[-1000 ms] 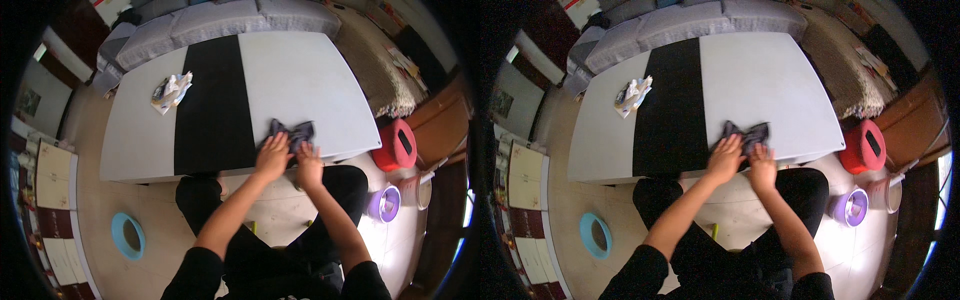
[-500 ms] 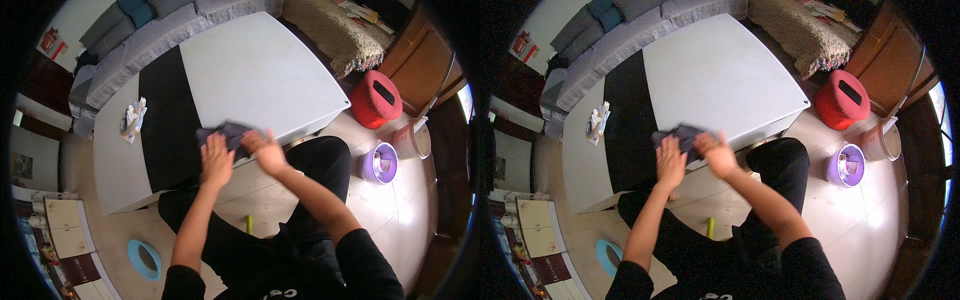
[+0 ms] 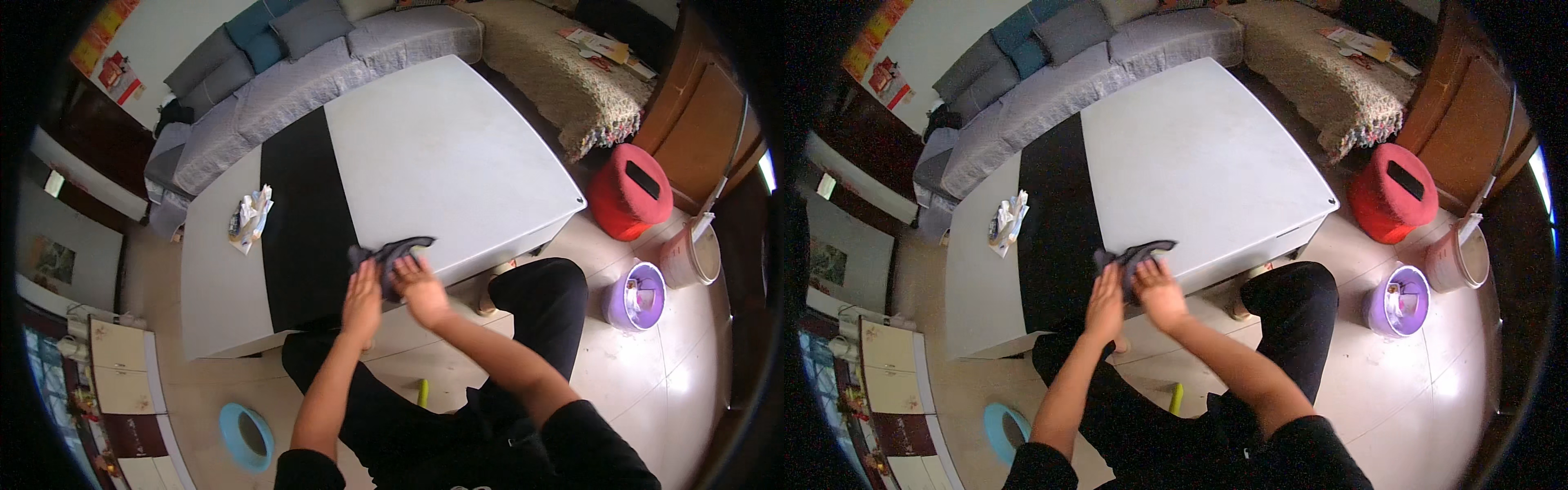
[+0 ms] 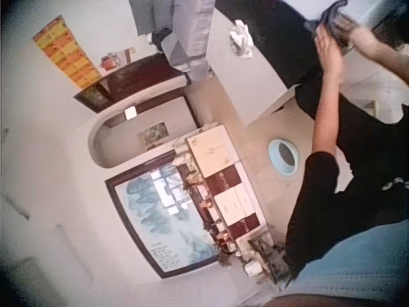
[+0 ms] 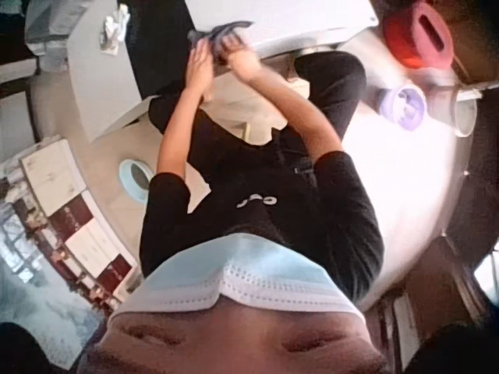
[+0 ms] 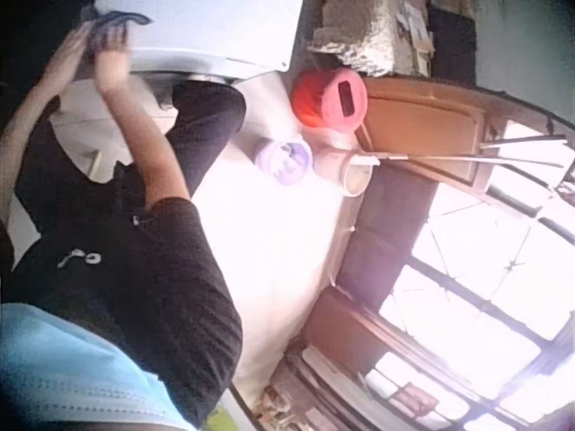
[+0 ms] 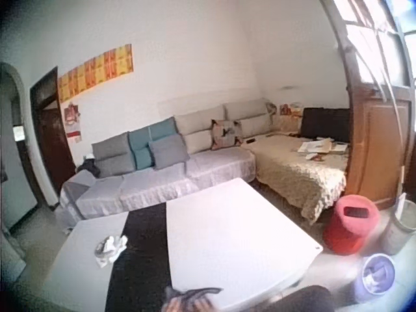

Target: The person wipes a two-toned table surface with a dark cloth, dips the cloth into a blue basin of water, wrings it out, and continues wiping the table repeatedly.

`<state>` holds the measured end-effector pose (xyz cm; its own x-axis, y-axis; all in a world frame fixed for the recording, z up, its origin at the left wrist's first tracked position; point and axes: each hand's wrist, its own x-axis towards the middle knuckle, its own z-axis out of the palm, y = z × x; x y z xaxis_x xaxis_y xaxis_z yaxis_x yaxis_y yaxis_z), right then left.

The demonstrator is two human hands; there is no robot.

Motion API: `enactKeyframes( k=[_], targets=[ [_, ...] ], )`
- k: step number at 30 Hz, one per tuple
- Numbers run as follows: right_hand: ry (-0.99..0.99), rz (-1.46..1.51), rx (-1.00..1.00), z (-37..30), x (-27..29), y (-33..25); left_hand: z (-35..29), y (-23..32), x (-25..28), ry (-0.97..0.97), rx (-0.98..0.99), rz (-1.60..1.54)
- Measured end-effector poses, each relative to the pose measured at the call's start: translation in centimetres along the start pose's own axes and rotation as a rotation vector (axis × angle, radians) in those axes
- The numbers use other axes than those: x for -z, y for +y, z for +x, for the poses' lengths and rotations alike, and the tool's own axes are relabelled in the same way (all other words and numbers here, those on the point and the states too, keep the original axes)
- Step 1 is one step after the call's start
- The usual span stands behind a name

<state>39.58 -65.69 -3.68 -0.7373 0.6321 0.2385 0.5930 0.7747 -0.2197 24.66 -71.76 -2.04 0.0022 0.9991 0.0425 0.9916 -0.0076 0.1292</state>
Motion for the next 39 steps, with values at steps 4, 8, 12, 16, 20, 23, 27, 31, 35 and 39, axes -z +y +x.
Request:
enactKeyframes(
  k=[4, 8, 12, 16, 20, 23, 27, 31, 35, 39],
  targets=[
    [-0.082, 0.011, 0.152, 2.0, -0.3, -3.9, -4.2, -4.1, 2.9, -0.099, 0.170, 0.115],
    [-0.124, 0.043, 0.186, 0.4, 0.9, 2.2, -1.9, -1.3, 2.0, -0.177, 0.322, 0.190],
    [-0.159, -0.168, -0.035, -4.1, 4.4, 11.5, 5.0, 7.3, 0.3, -0.202, 0.017, 0.084],
    [-0.108, -0.159, -0.439, -8.0, 8.2, 19.0, 12.8, 16.2, -1.9, -0.104, -0.222, -0.099],
    [-0.119, -0.313, -0.591, -7.5, 7.7, 18.7, 14.9, 19.2, -2.9, -0.031, -0.282, -0.152],
    [0.016, -0.200, -0.439, -5.8, 3.1, 15.1, 11.4, 15.0, -2.4, 0.037, -0.316, -0.200],
    [0.148, -0.071, -0.090, -2.6, 0.8, 5.1, 3.6, 5.7, -1.2, 0.002, -0.110, -0.082],
    [0.070, -0.034, 0.029, -0.3, 0.6, -0.9, -1.5, 0.4, 2.3, -0.097, 0.045, 0.016],
    [-0.050, 0.045, 0.121, -1.1, 1.4, 3.5, -1.6, 0.1, 1.1, -0.047, 0.075, 0.012],
    [-0.037, -0.053, -0.138, -4.6, 3.8, 13.9, 6.0, 7.6, -0.4, -0.092, -0.121, 0.013]
  ],
)
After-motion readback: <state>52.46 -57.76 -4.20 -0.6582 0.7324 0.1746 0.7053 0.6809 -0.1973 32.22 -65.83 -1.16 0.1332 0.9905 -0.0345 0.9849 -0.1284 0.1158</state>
